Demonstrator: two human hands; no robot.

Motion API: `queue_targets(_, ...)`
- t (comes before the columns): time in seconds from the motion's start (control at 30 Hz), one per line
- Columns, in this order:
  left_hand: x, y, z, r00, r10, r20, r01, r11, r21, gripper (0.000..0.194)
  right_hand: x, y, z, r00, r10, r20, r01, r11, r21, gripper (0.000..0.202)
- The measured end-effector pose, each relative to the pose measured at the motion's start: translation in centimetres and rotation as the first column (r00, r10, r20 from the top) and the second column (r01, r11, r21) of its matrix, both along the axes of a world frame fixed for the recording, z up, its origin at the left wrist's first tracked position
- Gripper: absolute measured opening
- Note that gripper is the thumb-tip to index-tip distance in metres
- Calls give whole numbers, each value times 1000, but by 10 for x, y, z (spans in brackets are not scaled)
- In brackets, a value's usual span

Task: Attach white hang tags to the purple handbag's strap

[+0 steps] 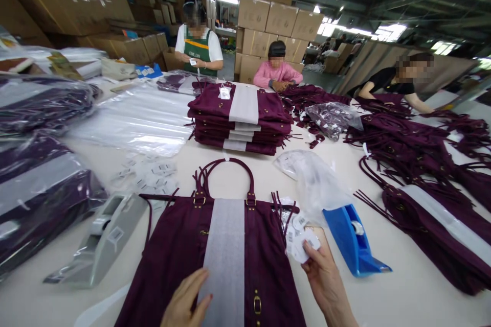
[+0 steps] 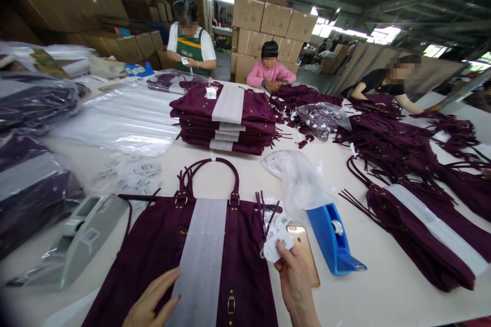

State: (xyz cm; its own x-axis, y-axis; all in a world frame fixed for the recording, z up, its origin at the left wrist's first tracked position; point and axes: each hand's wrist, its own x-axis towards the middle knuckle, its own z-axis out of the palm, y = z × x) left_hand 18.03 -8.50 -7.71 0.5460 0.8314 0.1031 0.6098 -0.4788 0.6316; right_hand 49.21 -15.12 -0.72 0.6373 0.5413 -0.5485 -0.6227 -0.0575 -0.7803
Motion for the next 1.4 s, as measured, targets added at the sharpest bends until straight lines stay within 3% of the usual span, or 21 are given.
queue_targets(0.1, 67, 8, 50, 977, 22, 214, 54, 939, -341, 48, -35, 16, 16, 996, 62, -64, -61, 998, 14, 37)
queue_targets(0.2, 108, 15, 74, 933, 78, 351, 129, 838, -530, 46, -60, 30, 23, 989, 118, -92, -115, 993, 40, 34)
queue_targets(0.27, 118, 17, 76, 902, 153, 404, 162, 747, -645, 28, -69, 38, 26, 985, 135, -105, -129, 990, 56, 33)
queue_targets(0.33, 119, 18, 71, 857, 275, 436, 191, 616, -764, 14, -73, 46, 27, 982, 131, -136, -123, 990, 66, 31)
queue_targets(0.43, 114, 18, 63, 775, 476, 416, 237, 392, -889, 18, -76, 56, 27, 975, 106, -197, -95, 994, 61, 30)
queue_targets(0.47, 112, 18, 63, 752, 527, 396, 240, 341, -909, 21, -77, 59, 27, 972, 101, -210, -90, 994, 61, 30)
queue_targets(0.53, 107, 21, 64, 714, 595, 369, 221, 309, -925, 24, -78, 63, 24, 968, 104, -226, -93, 994, 59, 29)
queue_targets(0.67, 97, 27, 62, 677, 659, 328, 112, 349, -931, 28, -81, 70, 12, 968, 96, -231, -93, 995, 23, 32)
queue_targets(0.8, 84, 34, 44, 711, 679, 183, -82, 339, -937, 25, -79, 71, -14, 988, 95, -122, -101, 994, -45, 33)
queue_targets(0.83, 80, 36, 39, 753, 642, 144, -147, 378, -914, 22, -78, 70, -23, 991, 111, -76, -117, 990, -81, 34)
queue_targets(0.9, 72, 42, 31, 861, 506, 49, -265, 529, -806, 18, -75, 63, -39, 980, 187, 72, -165, 957, -237, 41)
queue_targets(0.97, 65, 49, 29, 936, 341, -86, -311, 688, -655, 20, -76, 56, -51, 884, 320, 340, -155, 888, -433, 54)
queue_targets(1.0, 62, 53, 30, 950, 267, -159, -308, 741, -596, 22, -78, 53, -55, 782, 388, 488, -125, 864, -487, 61)
queue_targets(1.07, 59, 63, 35, 955, 139, -261, -265, 792, -549, 24, -89, 50, -60, 529, 478, 701, -160, 868, -471, 62)
queue_targets(1.1, 59, 68, 39, 957, 84, -279, -231, 802, -552, 23, -97, 51, -61, 421, 500, 757, -254, 866, -431, 58)
queue_targets(1.17, 60, 80, 47, 958, -9, -287, -162, 809, -565, 23, -113, 60, -62, 262, 556, 789, -508, 775, -377, 46)
queue_targets(1.23, 59, 93, 53, 950, -74, -302, -112, 824, -555, 23, -126, 74, -62, 182, 632, 753, -693, 626, -358, 40)
queue_targets(1.3, 55, 108, 57, 935, -111, -338, -92, 841, -533, 23, -133, 90, -62, 176, 715, 677, -784, 517, -343, 36)
queue_targets(1.4, 45, 135, 56, 931, -158, -330, -51, 837, -545, 14, -134, 112, -61, 208, 773, 600, -787, 496, -366, 33)
